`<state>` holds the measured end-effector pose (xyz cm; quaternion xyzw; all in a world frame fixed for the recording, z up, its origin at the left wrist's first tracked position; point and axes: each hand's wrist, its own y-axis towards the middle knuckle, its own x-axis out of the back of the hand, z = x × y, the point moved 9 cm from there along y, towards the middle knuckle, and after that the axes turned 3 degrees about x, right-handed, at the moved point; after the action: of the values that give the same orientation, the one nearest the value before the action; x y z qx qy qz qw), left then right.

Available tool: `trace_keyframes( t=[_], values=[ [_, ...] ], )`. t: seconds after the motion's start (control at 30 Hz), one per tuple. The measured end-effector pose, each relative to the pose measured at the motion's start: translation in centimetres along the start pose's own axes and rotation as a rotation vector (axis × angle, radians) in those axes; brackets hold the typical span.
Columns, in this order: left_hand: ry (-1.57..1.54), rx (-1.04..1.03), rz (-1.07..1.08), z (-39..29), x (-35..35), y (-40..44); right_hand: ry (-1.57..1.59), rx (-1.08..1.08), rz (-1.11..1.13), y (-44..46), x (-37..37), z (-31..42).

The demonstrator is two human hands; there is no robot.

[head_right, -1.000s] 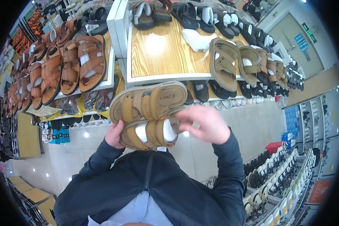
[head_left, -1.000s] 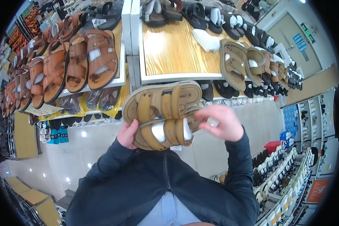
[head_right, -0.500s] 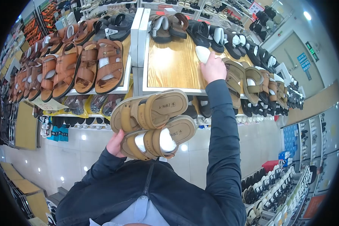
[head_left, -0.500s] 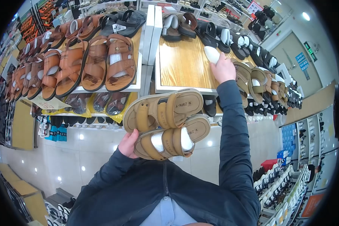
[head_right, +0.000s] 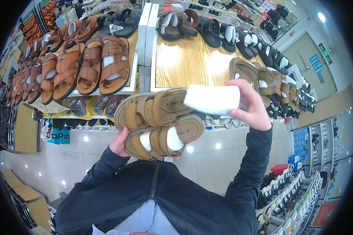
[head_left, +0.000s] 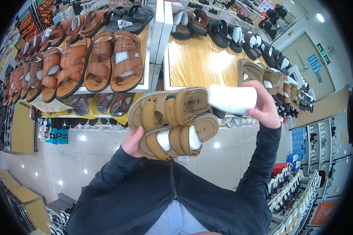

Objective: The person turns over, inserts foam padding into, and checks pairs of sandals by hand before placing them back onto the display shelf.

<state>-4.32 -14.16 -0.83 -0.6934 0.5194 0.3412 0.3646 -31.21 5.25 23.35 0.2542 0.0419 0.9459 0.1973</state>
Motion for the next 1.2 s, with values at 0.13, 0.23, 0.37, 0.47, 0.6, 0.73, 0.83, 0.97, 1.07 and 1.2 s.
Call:
trace_keyframes(
  t=[0.13,0.23,0.37,0.47,0.6,0.73,0.83,0.97,1.07,1.2],
  values=[
    [0.048,0.040,-0.004,0.1,0.0,0.6,-0.122,-0.072,0.035,-0.4,-2.8,0.0],
    [0.050,0.057,0.013,0.1,-0.9,0.7,-0.200,-0.035,0.051,-0.1,-4.1,0.3],
    [0.070,0.082,0.012,0.2,-1.6,0.7,-0.355,0.063,0.092,0.7,-5.4,1.8],
    [0.081,0.123,0.010,0.6,-1.5,0.5,-0.447,0.141,0.120,1.4,-6.4,3.0],
    [0.079,0.118,0.015,0.8,-1.6,0.4,-0.495,0.242,0.124,1.9,-8.0,3.2],
    [0.083,0.143,0.023,1.4,-1.5,0.4,-0.531,0.321,0.161,2.4,-10.1,3.9],
    [0.070,0.152,0.036,1.8,-1.7,0.4,-0.610,0.397,0.168,2.5,-11.4,4.4],
    [0.074,0.137,0.067,1.9,-1.9,0.3,-0.627,0.438,0.169,2.1,-11.6,4.8],
    [0.071,0.141,0.031,1.9,-1.7,0.4,-0.585,0.399,0.128,1.7,-10.9,5.0],
    [0.099,0.167,0.036,1.8,-1.6,0.5,-0.505,0.321,-0.026,0.6,-9.0,4.4]
  ],
)
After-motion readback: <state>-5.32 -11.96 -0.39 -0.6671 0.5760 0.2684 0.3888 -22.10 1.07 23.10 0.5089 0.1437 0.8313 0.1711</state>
